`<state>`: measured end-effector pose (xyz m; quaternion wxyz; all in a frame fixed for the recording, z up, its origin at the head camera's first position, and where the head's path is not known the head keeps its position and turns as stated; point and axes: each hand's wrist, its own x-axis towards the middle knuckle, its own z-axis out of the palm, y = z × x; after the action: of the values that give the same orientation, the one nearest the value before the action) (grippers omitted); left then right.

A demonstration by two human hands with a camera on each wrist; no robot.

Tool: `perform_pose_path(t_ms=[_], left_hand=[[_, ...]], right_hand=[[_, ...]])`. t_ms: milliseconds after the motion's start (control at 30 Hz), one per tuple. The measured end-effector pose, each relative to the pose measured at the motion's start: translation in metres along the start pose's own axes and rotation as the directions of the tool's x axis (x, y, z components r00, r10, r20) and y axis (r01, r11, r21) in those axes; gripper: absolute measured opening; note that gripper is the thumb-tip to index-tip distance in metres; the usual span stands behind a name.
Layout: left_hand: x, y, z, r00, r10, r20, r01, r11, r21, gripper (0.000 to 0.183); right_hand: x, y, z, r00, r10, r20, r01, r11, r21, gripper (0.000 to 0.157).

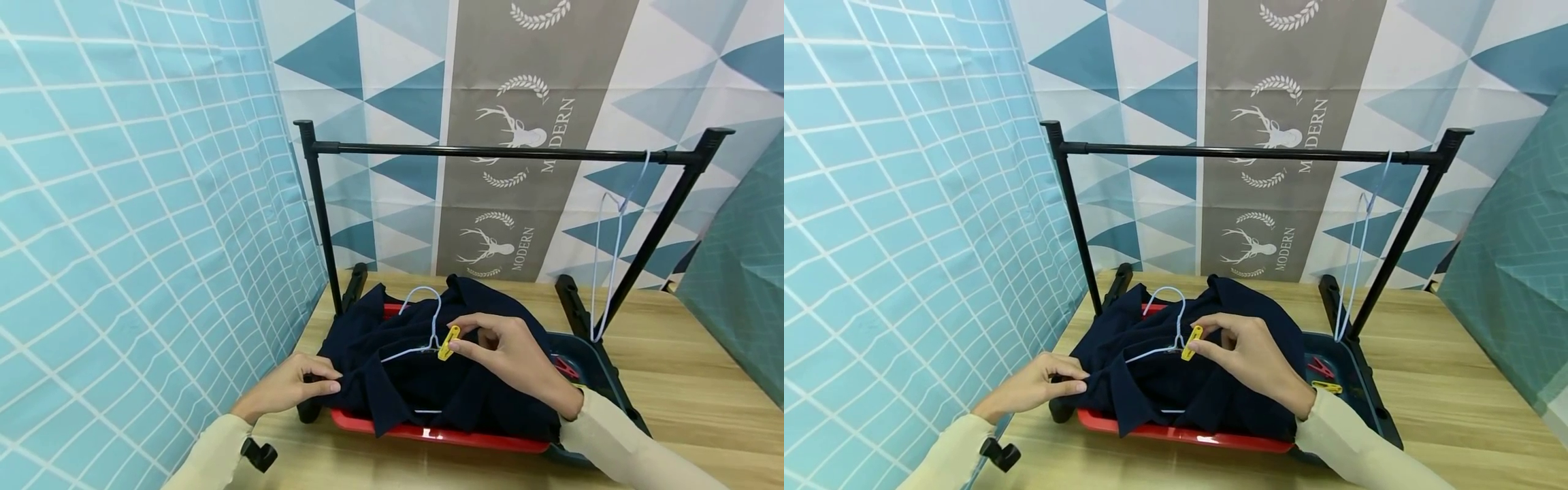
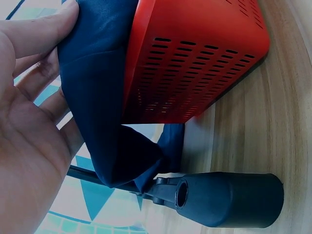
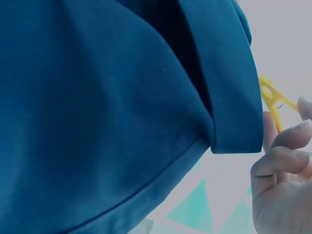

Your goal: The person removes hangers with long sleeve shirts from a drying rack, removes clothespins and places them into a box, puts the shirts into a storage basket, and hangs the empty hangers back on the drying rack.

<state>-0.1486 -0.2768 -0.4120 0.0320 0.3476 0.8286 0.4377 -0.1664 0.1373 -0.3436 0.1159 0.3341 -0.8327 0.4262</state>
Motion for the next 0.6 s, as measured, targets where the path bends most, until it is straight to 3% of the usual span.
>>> perform_pose_path(t_ms=[300, 600], left_hand=[[0.0, -0.004, 0.0, 1.0, 0.023, -0.002, -0.023, 1.0, 0.011, 0.017], [0.0, -0.005, 0.001, 1.0, 0.019, -0.004, -0.019, 1.0, 0.025, 0.017]], right_hand=[[-0.007, 0.006, -0.009, 1.0, 0.015, -0.019, -0.015, 1.0, 0.015, 0.022], [-0.014, 0.01, -0.02, 0.994, 0.106, -0.017, -0.106, 0.994, 0.02, 0.024]])
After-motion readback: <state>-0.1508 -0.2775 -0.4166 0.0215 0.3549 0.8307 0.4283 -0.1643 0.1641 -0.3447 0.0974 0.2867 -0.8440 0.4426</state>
